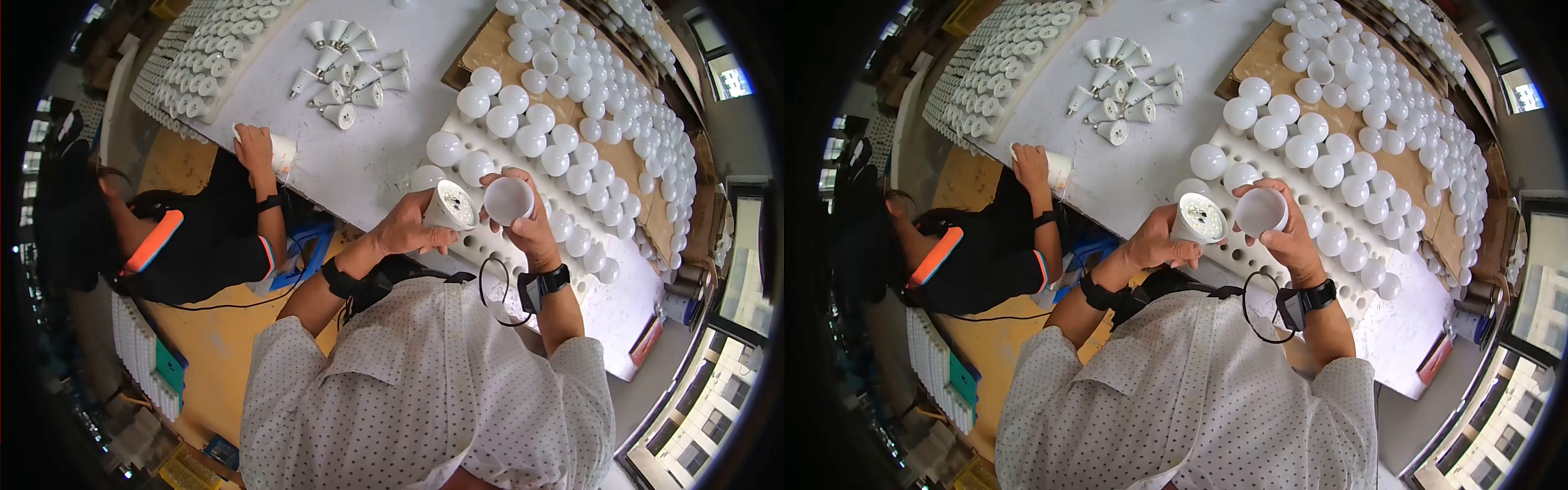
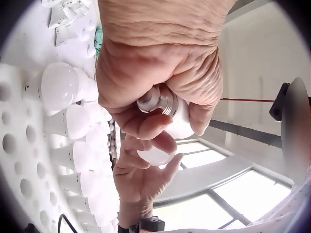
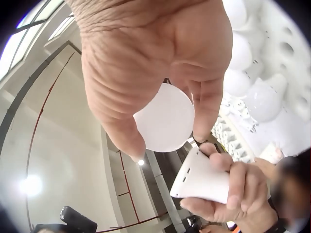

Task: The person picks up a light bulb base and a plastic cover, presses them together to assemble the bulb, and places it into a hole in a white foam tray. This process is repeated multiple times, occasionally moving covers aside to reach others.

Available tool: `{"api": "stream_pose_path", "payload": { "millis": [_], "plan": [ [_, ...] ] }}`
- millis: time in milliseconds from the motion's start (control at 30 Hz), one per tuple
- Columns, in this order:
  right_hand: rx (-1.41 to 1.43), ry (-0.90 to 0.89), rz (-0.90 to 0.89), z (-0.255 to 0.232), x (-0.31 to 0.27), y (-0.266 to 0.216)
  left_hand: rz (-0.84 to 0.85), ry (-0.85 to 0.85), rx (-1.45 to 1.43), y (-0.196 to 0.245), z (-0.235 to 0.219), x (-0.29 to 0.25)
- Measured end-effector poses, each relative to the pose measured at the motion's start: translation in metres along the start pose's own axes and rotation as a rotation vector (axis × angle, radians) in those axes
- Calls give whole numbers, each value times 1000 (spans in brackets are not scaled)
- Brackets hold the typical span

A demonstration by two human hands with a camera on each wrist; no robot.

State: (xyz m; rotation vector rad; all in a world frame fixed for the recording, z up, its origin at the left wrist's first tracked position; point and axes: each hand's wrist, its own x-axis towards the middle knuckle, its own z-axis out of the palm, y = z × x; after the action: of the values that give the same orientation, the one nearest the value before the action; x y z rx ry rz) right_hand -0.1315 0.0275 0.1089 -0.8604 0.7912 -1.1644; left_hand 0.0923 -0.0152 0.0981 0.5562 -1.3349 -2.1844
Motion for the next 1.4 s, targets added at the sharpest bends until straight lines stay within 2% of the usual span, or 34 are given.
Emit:
{"api": "stream_pose_path", "payload": {
  "millis": [100, 333, 667, 767, 833, 867, 933, 1000, 1067, 1200, 1267, 1300, 1367, 1400],
  "plan": [
    [137, -1, 11, 9, -13, 5, -37, -34, -8, 0, 12, -5],
    [210, -51, 14, 14, -28, 11, -44, -65, -38, -11, 21, -15],
    [140, -86, 68, 13, -37, 9, -33, -80, -72, -17, 29, -27],
    [-19, -96, 103, 14, -37, 0, -70, -55, -40, -7, 32, -29],
    [-601, -190, -105, 19, -35, -4, -191, -32, 127, 5, 33, -29],
    [-598, -193, -98, 25, -36, -9, -195, -27, 121, 4, 32, -29],
    [-1048, -287, -96, 39, -37, -18, -289, -57, 317, 2, 29, -27],
    [-1076, -307, -76, 45, -36, -14, -303, -48, 339, 2, 30, -27],
    [-1142, -323, 17, 47, -35, -13, -325, -61, 406, 1, 28, -26],
    [-1145, -297, -2, 49, -35, -6, -300, -66, 365, -2, 26, -27],
    [-1066, -308, -107, 50, -33, -1, -295, -74, 381, -3, 25, -27],
    [-1067, -311, -104, 51, -32, 2, -294, -72, 378, -3, 26, -27],
    [-981, -300, -420, 53, -32, 9, -234, -80, 394, -2, 29, -26],
    [-980, -300, -417, 51, -33, 13, -236, -80, 392, -1, 30, -26]
  ]
}}
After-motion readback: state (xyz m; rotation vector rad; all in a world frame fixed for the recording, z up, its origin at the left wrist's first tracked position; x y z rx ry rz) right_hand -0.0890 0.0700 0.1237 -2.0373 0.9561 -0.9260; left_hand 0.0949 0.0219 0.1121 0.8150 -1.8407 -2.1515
